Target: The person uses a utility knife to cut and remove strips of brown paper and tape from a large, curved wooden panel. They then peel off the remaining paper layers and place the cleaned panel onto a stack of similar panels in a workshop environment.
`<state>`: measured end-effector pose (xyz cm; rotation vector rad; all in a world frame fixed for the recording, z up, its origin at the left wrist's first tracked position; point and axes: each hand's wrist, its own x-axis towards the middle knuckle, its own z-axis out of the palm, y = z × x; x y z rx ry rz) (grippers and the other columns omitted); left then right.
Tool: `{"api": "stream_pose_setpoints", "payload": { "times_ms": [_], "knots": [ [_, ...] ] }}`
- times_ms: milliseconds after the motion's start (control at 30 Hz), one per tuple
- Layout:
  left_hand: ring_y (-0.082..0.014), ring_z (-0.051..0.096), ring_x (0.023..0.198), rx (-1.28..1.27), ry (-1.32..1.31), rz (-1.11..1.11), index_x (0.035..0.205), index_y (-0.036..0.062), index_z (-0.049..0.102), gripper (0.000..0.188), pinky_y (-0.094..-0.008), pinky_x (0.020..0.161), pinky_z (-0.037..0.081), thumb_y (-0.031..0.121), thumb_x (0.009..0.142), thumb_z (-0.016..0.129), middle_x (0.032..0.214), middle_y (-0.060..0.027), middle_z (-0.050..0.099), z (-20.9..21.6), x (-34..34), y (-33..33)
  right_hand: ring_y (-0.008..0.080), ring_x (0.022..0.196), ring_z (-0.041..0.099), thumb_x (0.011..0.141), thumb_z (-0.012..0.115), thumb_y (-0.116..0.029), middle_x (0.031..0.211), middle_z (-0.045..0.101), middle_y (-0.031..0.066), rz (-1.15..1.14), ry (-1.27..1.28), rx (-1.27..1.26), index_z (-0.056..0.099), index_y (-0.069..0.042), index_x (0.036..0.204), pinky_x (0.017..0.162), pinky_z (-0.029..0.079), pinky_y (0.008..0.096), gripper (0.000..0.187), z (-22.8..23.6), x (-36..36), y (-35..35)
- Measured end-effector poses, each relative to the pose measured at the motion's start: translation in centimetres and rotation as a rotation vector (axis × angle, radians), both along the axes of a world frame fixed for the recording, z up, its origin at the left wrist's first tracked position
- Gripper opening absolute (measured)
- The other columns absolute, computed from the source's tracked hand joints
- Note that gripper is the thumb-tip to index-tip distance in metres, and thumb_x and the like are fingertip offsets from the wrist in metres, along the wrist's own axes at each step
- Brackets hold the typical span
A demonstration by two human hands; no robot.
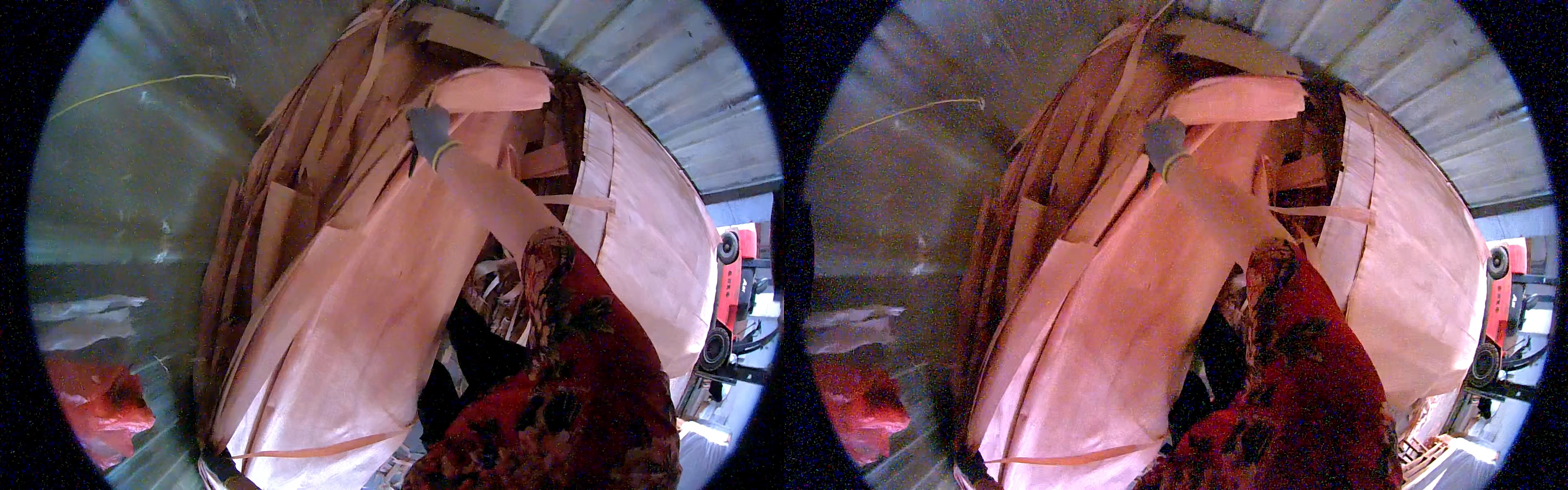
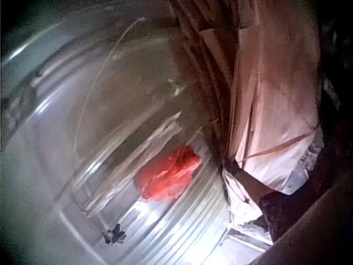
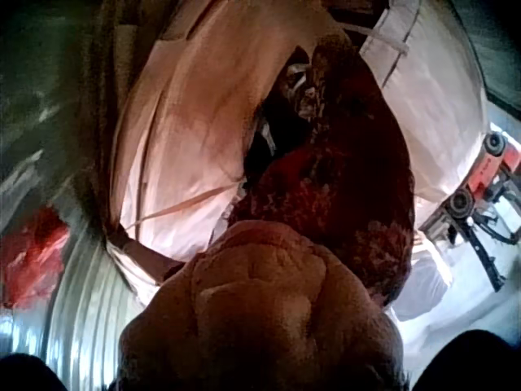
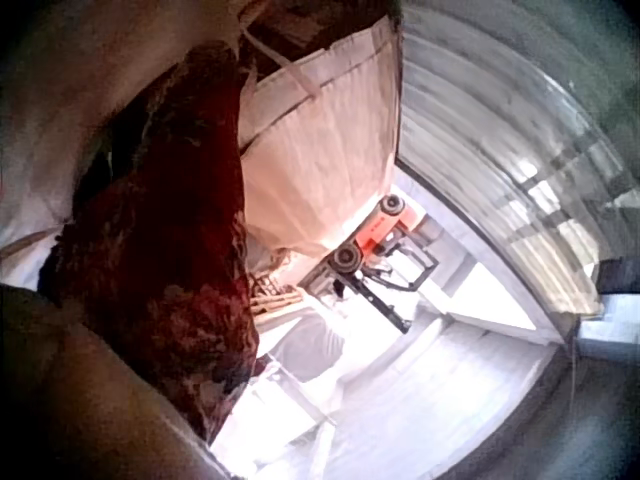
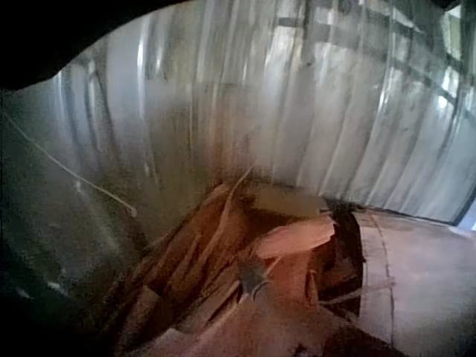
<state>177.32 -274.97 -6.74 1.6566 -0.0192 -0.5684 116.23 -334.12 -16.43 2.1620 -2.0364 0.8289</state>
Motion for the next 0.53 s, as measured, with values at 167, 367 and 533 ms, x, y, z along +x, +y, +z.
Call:
{"api": "stream_pose_setpoints", "payload": {
  "times_ms": [167, 367, 533],
  "knots": [
    [-0.0292, 0.053, 0.099, 0.041, -0.041, 0.014, 0.105, -0.0054, 0.058, 0.027, -0.0359, 0.087, 0.046, 0.014, 0.088, 0.053, 0.107, -0.0176, 0.058, 1.1, -4.0, -4.2, 0.0238, 0.067, 0.064, 0.068, 0.063, -0.019, 0.072, 0.066, 0.0068, 0.045, 0.549, 0.011, 0.066, -0.012, 0.069, 0.055, 0.047, 0.0389, 0.007, 3.3, -0.2, -4.8],
    [-0.0311, 0.056, 0.086, -0.092, 0.096, 0.061, 0.107, -0.0077, 0.057, 0.027, -0.0351, 0.080, 0.049, 0.011, 0.088, 0.052, 0.096, -0.0156, 0.061, -1.4, -4.3, -12.6, 0.0268, 0.068, 0.063, 0.071, 0.059, -0.016, 0.073, 0.066, 0.0084, 0.058, 0.504, 0.112, 0.065, -0.012, 0.072, 0.057, 0.047, 0.0397, 0.008, 3.2, -6.7, -15.8],
    [-0.0293, 0.057, 0.084, 0.015, -0.019, -0.019, 0.109, -0.0051, 0.057, 0.027, -0.0344, 0.079, 0.049, 0.010, 0.088, 0.048, 0.099, -0.0144, 0.061, -1.2, -7.5, -17.0, 0.0291, 0.077, 0.064, 0.073, 0.060, -0.027, 0.084, 0.066, 0.0156, 0.211, 0.454, 0.183, 0.067, -0.008, 0.092, 0.067, 0.051, 0.0427, 0.027, 1.1, -4.7, -22.3]
  ]
}}
